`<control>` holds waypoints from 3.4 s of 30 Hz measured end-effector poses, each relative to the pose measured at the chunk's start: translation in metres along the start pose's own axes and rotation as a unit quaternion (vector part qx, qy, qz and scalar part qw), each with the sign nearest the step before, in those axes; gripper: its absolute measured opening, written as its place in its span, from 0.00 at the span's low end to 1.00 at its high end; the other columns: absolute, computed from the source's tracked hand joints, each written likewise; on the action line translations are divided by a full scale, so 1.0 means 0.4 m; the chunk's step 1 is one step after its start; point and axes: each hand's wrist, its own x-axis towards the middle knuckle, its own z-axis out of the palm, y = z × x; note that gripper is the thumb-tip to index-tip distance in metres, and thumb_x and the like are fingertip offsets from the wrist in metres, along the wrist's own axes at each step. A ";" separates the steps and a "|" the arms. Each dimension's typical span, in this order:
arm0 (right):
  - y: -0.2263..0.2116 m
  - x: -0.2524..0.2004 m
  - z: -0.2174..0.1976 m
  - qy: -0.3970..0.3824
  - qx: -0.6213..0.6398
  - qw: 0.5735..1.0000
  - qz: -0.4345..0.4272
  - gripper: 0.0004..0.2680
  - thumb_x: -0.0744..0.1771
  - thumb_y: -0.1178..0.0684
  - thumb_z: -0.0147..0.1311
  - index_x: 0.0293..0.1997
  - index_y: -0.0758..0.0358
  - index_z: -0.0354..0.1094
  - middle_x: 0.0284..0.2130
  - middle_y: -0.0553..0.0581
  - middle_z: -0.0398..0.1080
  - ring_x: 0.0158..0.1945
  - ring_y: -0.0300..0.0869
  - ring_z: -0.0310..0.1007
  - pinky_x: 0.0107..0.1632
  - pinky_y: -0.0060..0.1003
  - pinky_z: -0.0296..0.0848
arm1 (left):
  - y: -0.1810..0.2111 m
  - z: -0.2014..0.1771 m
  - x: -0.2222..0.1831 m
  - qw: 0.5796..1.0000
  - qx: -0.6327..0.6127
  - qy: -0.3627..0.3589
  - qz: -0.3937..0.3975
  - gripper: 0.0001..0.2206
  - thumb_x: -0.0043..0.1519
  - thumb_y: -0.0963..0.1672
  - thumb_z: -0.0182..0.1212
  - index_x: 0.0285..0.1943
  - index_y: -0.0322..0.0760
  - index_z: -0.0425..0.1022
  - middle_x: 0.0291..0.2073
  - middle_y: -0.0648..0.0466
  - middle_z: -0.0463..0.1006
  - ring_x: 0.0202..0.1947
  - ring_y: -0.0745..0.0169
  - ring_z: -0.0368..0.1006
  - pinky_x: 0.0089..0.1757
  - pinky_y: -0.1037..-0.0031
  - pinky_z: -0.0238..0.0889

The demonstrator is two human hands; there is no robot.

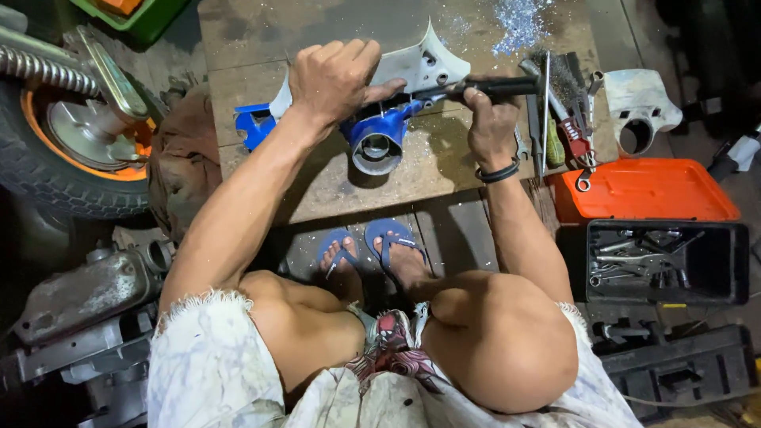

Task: Using a hand tool to modify or repair a plastic motorcycle fairing

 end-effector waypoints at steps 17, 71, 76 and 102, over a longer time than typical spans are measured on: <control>-0.022 0.002 0.015 -0.050 -0.079 0.995 -0.034 0.10 0.71 0.48 0.55 0.50 0.64 0.66 0.44 0.63 0.74 0.46 0.51 0.78 0.47 0.43 0.82 | -0.008 0.010 0.012 1.000 -0.002 0.008 -0.002 0.31 0.70 0.70 0.52 0.30 0.55 0.61 0.20 0.67 0.62 0.17 0.74 0.60 0.19 0.78 0.47; 0.008 -0.135 0.044 -0.038 -0.214 0.976 0.020 0.10 0.72 0.49 0.54 0.54 0.63 0.72 0.42 0.63 0.79 0.41 0.48 0.81 0.40 0.36 0.78 | -0.046 0.021 -0.082 0.939 -0.306 -0.135 -0.076 0.25 0.74 0.59 0.46 0.64 0.42 0.75 0.45 0.46 0.77 0.47 0.46 0.69 0.45 0.52 0.63; -0.014 -0.143 0.050 -0.051 -0.222 0.974 -0.013 0.07 0.72 0.53 0.54 0.52 0.63 0.71 0.44 0.62 0.77 0.46 0.50 0.78 0.49 0.39 0.75 | -0.108 0.072 -0.140 0.935 -0.285 -0.136 -0.163 0.12 0.69 0.45 0.69 0.59 0.39 0.79 0.49 0.45 0.80 0.52 0.46 0.71 0.49 0.48 0.65; -0.037 -0.148 0.059 -0.049 -0.169 0.983 0.052 0.09 0.72 0.50 0.53 0.52 0.65 0.71 0.43 0.63 0.77 0.45 0.46 0.79 0.45 0.34 0.77 | -0.167 0.037 -0.285 0.817 -0.221 -0.485 -0.220 0.38 0.58 0.63 0.68 0.63 0.32 0.68 0.52 0.38 0.77 0.52 0.33 0.73 0.52 0.40 0.62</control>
